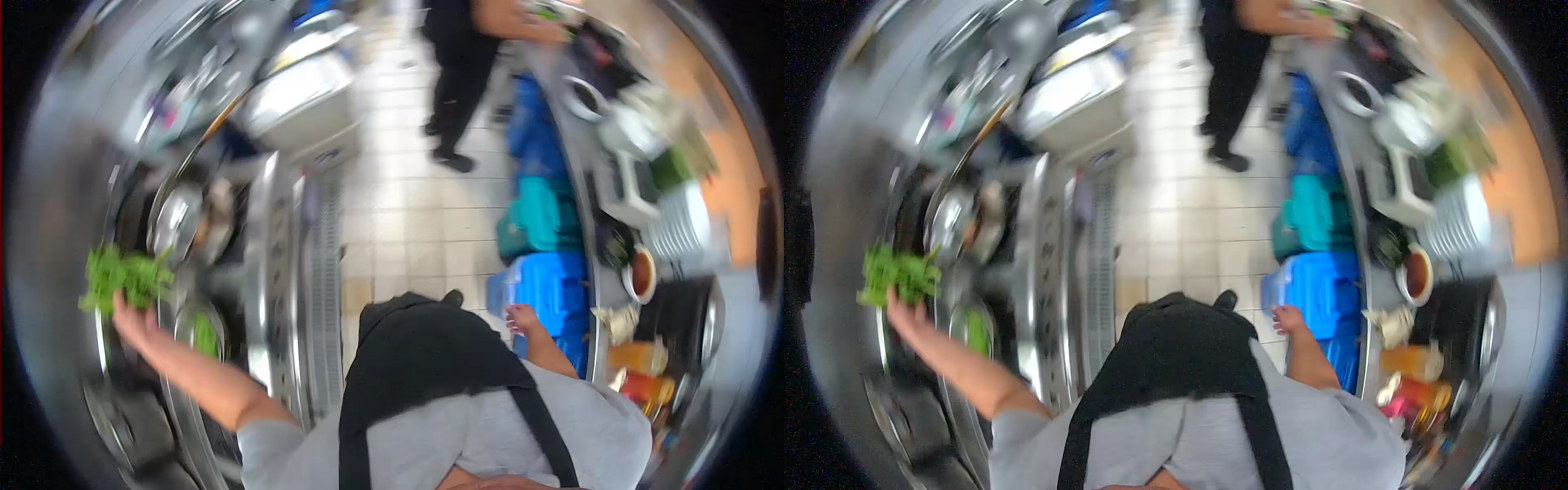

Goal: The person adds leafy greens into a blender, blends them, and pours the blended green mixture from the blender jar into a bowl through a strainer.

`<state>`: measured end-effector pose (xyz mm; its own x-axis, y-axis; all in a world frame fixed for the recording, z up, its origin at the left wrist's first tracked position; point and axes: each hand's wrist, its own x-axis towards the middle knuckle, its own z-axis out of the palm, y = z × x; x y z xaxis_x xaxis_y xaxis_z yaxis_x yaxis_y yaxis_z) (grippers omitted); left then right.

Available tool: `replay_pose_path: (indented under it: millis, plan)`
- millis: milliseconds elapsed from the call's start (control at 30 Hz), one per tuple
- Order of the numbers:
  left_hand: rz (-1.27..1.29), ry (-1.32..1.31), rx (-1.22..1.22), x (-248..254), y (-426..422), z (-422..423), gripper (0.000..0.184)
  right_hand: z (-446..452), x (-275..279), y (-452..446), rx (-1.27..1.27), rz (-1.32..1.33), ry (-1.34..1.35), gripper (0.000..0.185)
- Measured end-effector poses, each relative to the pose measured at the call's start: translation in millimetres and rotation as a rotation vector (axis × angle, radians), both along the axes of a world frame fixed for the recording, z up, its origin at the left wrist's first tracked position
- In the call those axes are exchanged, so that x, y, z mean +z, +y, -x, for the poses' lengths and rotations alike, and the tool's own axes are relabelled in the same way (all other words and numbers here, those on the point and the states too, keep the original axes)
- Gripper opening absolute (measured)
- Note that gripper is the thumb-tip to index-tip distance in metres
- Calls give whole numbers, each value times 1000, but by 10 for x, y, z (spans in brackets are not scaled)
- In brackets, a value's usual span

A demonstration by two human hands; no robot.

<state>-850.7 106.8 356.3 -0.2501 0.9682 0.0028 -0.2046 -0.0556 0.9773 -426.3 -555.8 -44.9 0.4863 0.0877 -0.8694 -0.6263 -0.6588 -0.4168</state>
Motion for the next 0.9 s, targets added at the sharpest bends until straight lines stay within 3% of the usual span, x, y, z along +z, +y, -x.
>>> replay_pose_path:
  millis: [67,200,300,367,633,800,900]
  plan:
    - [-57,-82,-197,121,3,-705,41,-55,-17,-211,-151,-13,-38,43]
    - [-126,-253,-596,136,37,-2288,37,-97,10,-663,-192,-15,-11,40]
    - [-151,-288,-866,224,-328,-3486,33,77,-20,-1028,-220,25,-13,42]
    - [-124,-435,-1088,331,-667,-4315,31,309,-28,-1235,-406,32,15,42]
    - [-320,-603,-1716,1091,-3124,-6886,28,1271,-108,-1455,-865,55,127,38]
    - [-285,-800,-1980,1504,-4728,-7772,21,1871,-320,-1236,-1157,-53,99,38]
    - [-350,-932,-2211,1544,-5462,-8498,24,2200,-539,-958,-1069,62,17,43]
